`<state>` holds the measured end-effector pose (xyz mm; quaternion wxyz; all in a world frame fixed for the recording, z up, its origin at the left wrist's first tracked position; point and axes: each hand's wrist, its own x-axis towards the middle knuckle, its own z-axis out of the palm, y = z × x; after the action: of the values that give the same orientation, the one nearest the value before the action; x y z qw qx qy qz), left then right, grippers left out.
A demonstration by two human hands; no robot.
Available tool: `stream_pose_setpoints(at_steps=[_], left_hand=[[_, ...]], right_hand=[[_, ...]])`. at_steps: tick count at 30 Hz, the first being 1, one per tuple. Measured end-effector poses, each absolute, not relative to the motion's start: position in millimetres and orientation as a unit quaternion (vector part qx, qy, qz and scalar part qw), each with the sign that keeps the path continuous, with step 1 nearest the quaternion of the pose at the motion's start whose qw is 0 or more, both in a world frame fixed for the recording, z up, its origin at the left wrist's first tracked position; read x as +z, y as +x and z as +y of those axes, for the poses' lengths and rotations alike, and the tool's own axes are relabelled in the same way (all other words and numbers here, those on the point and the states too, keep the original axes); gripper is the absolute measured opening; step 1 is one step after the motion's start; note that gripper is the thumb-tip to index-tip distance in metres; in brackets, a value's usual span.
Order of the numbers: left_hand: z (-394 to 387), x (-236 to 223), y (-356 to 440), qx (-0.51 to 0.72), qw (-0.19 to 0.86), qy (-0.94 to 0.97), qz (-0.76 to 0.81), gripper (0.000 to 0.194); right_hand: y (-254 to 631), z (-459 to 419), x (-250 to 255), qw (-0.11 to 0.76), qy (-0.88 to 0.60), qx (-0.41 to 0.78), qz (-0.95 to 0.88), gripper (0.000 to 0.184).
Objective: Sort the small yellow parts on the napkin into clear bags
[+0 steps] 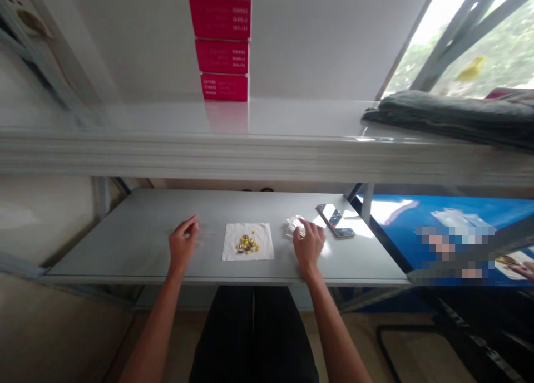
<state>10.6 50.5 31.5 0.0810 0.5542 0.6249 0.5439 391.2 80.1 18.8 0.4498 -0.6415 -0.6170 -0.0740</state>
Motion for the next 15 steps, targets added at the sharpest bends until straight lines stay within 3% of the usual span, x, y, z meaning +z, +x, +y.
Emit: stream_pose_setpoints(at_steps=[3, 6, 10, 15], left_hand=[[56, 25, -13, 0.491, 0.025, 0.562, 0.665, 0.037], [59, 14, -13, 0.419, -0.028, 0.571, 0.706, 0.032], [54, 10, -1, 0.346, -0.1, 0.581, 0.73, 0.032], [48, 8, 2, 0.331, -0.066, 0.597, 0.728, 0.035]], right_hand=[[408, 92, 14, 0.377, -0.698, -0.064, -0.605, 0.046], [412, 98, 6, 0.36, -0.708, -0.026, -0.607, 0.047], [415, 100, -2, 0.394, -0.685, -0.005, -0.613, 0.037], [421, 99, -6, 0.52, -0.643, 0.047, -0.56, 0.034]])
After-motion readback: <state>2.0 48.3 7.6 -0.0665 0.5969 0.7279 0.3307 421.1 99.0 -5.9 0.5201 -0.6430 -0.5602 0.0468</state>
